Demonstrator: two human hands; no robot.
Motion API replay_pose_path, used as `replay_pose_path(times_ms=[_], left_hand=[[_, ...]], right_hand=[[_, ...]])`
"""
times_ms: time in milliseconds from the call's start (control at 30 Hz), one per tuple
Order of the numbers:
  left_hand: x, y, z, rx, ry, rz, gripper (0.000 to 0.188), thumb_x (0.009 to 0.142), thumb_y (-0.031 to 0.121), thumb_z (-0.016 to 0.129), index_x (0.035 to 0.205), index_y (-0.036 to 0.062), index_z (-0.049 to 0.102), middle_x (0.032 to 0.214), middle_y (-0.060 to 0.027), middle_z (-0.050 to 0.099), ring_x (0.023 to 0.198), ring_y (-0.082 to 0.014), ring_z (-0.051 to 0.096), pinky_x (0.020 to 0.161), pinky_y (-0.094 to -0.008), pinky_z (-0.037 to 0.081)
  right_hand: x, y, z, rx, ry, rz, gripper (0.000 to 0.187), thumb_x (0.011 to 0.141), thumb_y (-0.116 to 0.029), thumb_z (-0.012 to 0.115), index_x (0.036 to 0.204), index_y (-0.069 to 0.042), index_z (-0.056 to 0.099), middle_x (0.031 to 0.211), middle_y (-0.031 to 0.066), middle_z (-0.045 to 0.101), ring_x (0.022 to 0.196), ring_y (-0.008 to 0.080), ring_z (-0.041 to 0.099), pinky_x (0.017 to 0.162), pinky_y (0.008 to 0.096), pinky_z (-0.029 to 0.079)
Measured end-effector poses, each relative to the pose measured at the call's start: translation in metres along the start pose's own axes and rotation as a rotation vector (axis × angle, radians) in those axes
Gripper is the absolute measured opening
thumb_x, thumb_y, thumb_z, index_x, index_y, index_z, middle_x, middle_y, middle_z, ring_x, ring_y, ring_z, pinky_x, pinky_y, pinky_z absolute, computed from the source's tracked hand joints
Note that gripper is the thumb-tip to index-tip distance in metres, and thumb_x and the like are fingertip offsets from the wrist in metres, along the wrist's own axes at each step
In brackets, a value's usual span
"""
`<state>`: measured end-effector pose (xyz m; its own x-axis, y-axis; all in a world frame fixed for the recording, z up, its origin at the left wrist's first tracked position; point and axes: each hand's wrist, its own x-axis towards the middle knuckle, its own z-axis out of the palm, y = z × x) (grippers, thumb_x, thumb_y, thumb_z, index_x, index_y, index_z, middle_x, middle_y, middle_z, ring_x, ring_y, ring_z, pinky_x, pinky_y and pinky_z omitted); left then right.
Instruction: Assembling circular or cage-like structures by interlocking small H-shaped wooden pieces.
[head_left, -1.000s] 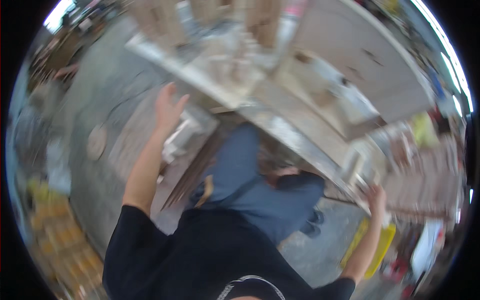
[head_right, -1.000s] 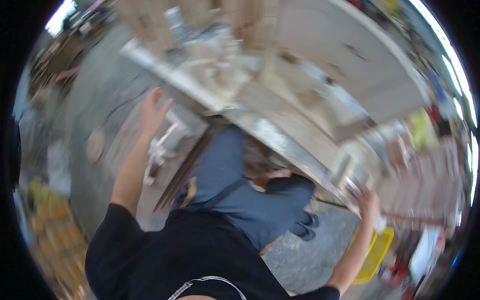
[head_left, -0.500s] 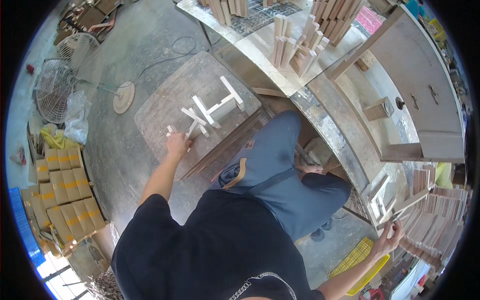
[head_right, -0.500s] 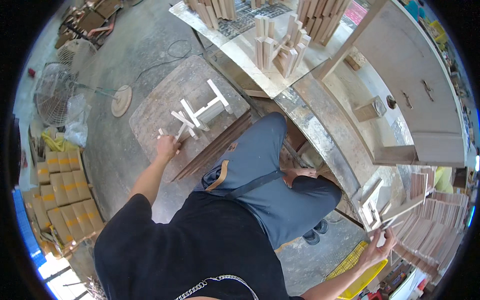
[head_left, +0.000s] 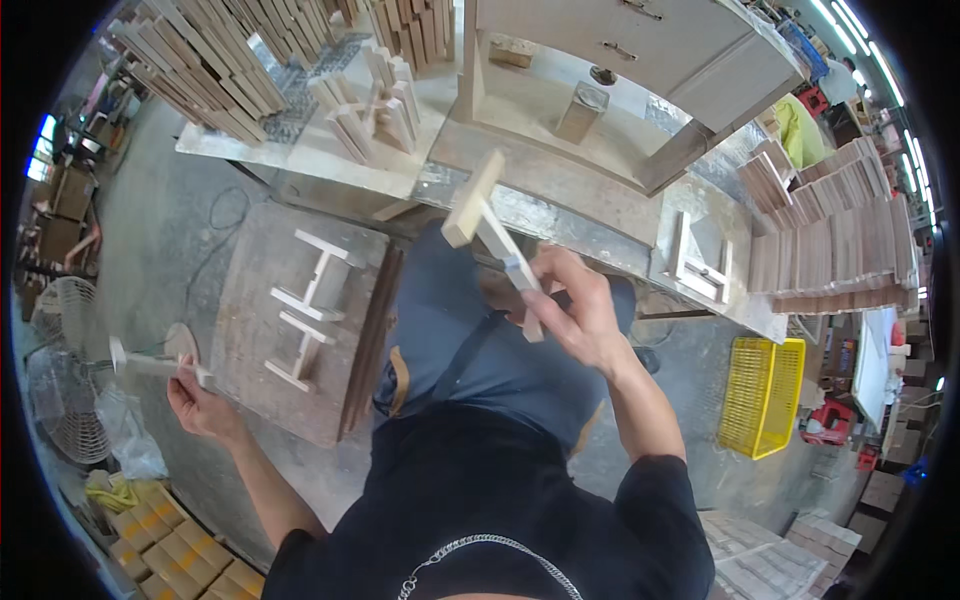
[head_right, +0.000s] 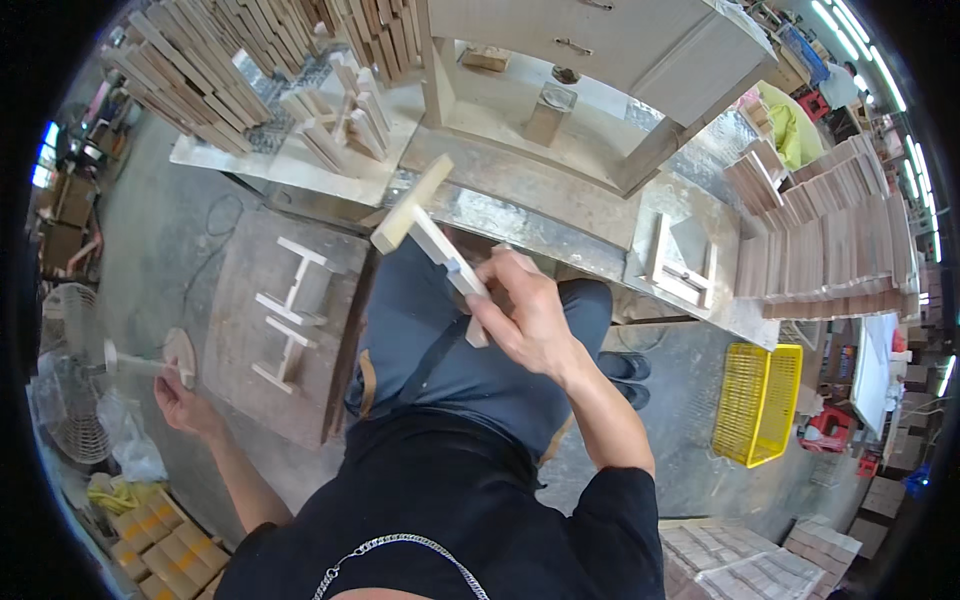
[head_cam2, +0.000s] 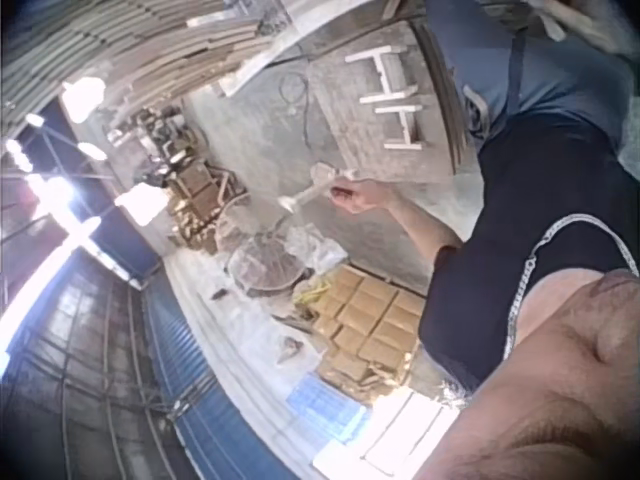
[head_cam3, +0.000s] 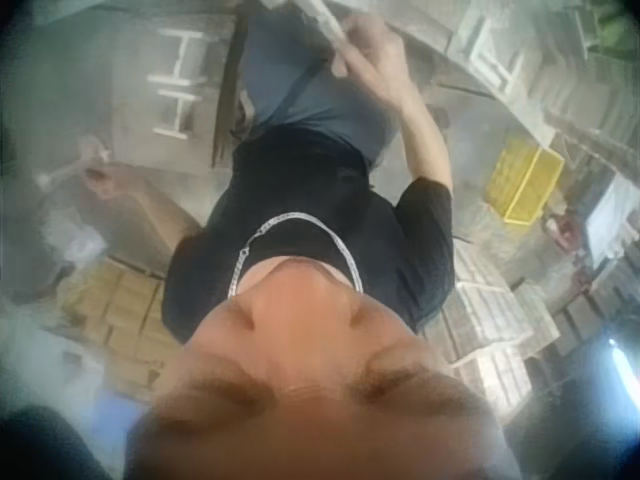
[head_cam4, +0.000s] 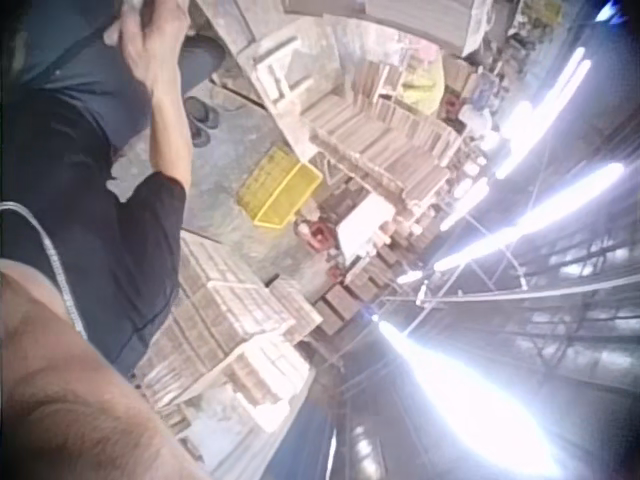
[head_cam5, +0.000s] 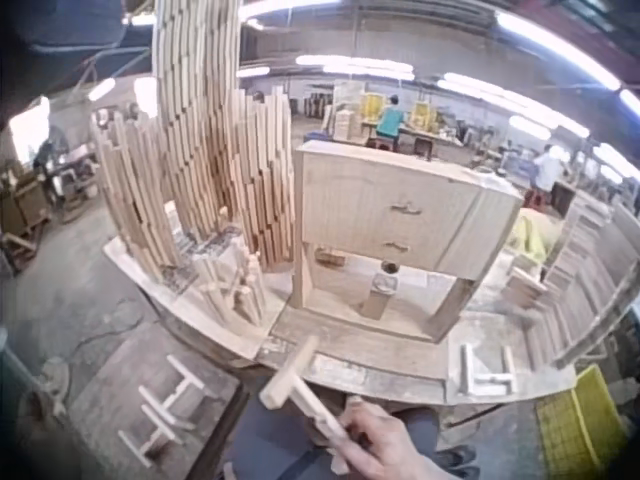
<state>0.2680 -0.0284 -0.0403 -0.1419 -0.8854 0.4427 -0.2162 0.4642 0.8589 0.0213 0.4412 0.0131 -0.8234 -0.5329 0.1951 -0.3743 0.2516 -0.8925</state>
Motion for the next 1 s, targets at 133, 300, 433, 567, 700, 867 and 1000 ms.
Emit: replay_pose_path(times_ms=[133, 300, 433, 567, 700, 867, 1000], left_hand=[[-0.064, 0.158, 0.051, -0.239, -0.676, 0.536, 0.018, 0.090, 0.009, 0.077, 0.104, -0.0015, 0.074, 0.104, -0.0132, 0.076, 0.102, -0.0232, 0.070, 0.102, -0.0448, 0.053], [-0.117, 0.206, 0.132, -0.327, -1.222, 0.735, 0.024, 0.076, 0.008, 0.084, 0.096, -0.0007, 0.074, 0.091, -0.0128, 0.073, 0.092, -0.0287, 0.072, 0.108, -0.0529, 0.049], [-0.129, 0.204, 0.166, -0.443, -1.363, 0.749, 0.025, 0.079, 0.012, 0.085, 0.098, 0.0000, 0.075, 0.088, -0.0120, 0.072, 0.086, -0.0282, 0.072, 0.107, -0.0516, 0.051], [-0.144, 0.199, 0.185, -0.508, -1.481, 0.679, 0.024, 0.082, 0.014, 0.084, 0.098, -0.0004, 0.075, 0.084, -0.0123, 0.071, 0.082, -0.0289, 0.071, 0.108, -0.0502, 0.050], [-0.145, 0.197, 0.192, -0.499, -1.554, 0.559, 0.021, 0.084, 0.013, 0.082, 0.100, 0.0001, 0.077, 0.082, -0.0132, 0.071, 0.080, -0.0291, 0.070, 0.101, -0.0451, 0.053], [-0.145, 0.191, 0.203, -0.419, -1.737, 0.163, 0.017, 0.088, 0.011, 0.080, 0.103, 0.0024, 0.080, 0.084, -0.0122, 0.074, 0.077, -0.0212, 0.070, 0.076, -0.0325, 0.052], [-0.147, 0.187, 0.211, -0.426, -1.665, 0.321, 0.019, 0.089, 0.012, 0.080, 0.104, 0.0006, 0.079, 0.086, -0.0112, 0.076, 0.079, -0.0156, 0.071, 0.075, -0.0301, 0.053]], right_hand=[[0.017, 0.005, 0.020, 0.269, -0.097, 0.227, 0.019, 0.093, -0.009, 0.068, 0.109, 0.000, 0.061, 0.095, 0.0113, 0.069, 0.086, 0.0181, 0.065, 0.082, 0.0335, 0.053], [-0.005, 0.036, 0.030, 0.576, -0.063, 0.268, 0.030, 0.096, -0.009, 0.068, 0.123, 0.001, 0.064, 0.108, 0.0110, 0.069, 0.099, 0.0154, 0.065, 0.086, 0.0338, 0.053], [-0.024, 0.023, 0.016, 0.324, -0.072, 0.298, 0.051, 0.093, -0.014, 0.079, 0.135, 0.005, 0.059, 0.115, 0.0092, 0.071, 0.106, 0.0169, 0.067, 0.092, 0.0338, 0.056], [-0.042, 0.025, 0.018, 0.334, 0.061, 0.283, 0.036, 0.094, -0.010, 0.073, 0.126, 0.005, 0.064, 0.101, 0.0100, 0.070, 0.094, 0.0153, 0.064, 0.087, 0.0327, 0.053], [-0.047, 0.030, 0.012, 0.343, -0.032, 0.308, 0.051, 0.097, -0.005, 0.071, 0.144, 0.003, 0.054, 0.139, 0.0153, 0.061, 0.125, 0.0240, 0.059, 0.106, 0.0407, 0.051], [-0.038, 0.038, 0.016, 0.380, -0.003, 0.258, 0.038, 0.097, -0.004, 0.069, 0.132, 0.003, 0.059, 0.114, 0.0100, 0.065, 0.105, 0.0173, 0.060, 0.090, 0.0347, 0.053], [-0.027, 0.033, 0.009, 0.533, -0.010, 0.289, 0.025, 0.096, -0.004, 0.068, 0.120, 0.003, 0.064, 0.095, 0.0046, 0.067, 0.086, 0.0100, 0.059, 0.074, 0.0279, 0.051]])
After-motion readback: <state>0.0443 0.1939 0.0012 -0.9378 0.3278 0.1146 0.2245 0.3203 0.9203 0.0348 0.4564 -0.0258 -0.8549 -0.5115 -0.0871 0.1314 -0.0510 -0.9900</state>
